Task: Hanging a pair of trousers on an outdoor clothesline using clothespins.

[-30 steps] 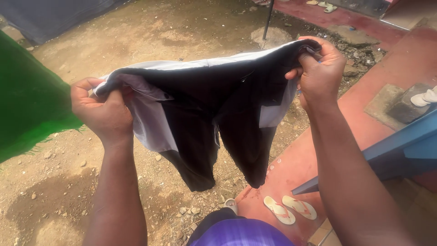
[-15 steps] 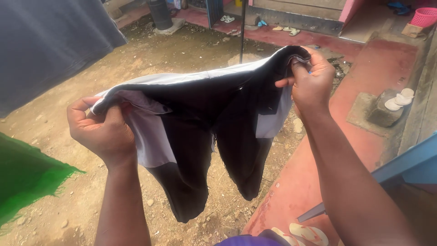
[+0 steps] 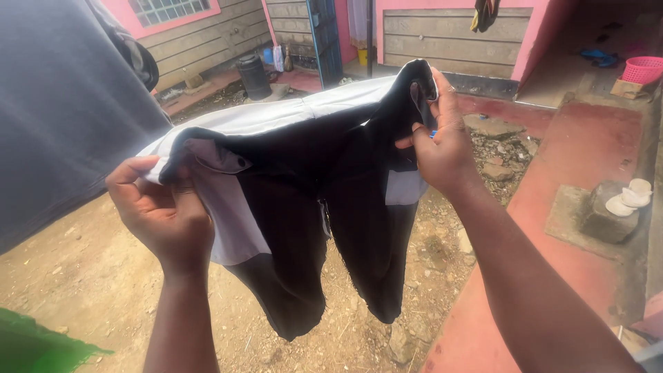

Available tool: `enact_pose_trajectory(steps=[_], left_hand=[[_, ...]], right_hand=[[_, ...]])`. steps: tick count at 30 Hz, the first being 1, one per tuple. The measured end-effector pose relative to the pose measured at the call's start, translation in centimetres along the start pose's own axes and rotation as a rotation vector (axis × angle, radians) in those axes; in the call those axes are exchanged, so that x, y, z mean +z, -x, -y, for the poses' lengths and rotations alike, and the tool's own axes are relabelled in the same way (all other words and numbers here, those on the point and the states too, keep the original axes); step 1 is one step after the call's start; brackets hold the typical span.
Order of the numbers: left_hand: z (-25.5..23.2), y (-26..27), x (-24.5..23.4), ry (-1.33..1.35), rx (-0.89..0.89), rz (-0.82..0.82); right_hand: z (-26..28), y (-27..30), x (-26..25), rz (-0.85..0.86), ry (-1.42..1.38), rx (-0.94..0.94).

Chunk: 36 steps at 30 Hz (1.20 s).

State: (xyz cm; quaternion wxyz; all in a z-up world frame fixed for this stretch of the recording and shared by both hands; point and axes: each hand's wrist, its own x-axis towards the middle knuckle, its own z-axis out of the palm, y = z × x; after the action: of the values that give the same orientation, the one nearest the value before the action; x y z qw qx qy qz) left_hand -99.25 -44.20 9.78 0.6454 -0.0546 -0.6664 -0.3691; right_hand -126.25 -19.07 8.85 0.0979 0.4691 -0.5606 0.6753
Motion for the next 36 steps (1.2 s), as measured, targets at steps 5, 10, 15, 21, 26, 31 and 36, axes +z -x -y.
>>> enact_pose_trajectory(steps=[5,10,15,21,26,31,36], left_hand=[[3.5,-1.4,2.9,-0.124,0.063,0.113],[6.5,-3.5,5.7,-0.378,0.257,0.204],[9.7,-5.8,6.9,-0.579,0.33,0.288],[13.6,-8.4,8.4,-0.758,0.352,0.287],[17.3,-9.7,9.2,-0.827,0.352,0.264],[21.3,-12.2,9.6,-0.854,0.461,0.266],[23.4,-15.3,9.1,-0.882,0.498,0.271]], right_hand=[[-4.3,-3.6,-1.3,-0.031,0.215,-0.149],[-8.2,-7.7,-1.3,-0.151,0.431,-0.257],[-11.6,-11.7,-0.8,-0.181,0.48,-0.321],[-15.9,-16.3,-0.8,-0.128,0.434,-0.454],[-20.4,-19.0,0.0,-0.122,0.49,-0.533],[-24.5,-22.8,1.3,-0.153,0.471,-0.59],[-26.9,-27.4,3.4,-0.147,0.429,-0.658]])
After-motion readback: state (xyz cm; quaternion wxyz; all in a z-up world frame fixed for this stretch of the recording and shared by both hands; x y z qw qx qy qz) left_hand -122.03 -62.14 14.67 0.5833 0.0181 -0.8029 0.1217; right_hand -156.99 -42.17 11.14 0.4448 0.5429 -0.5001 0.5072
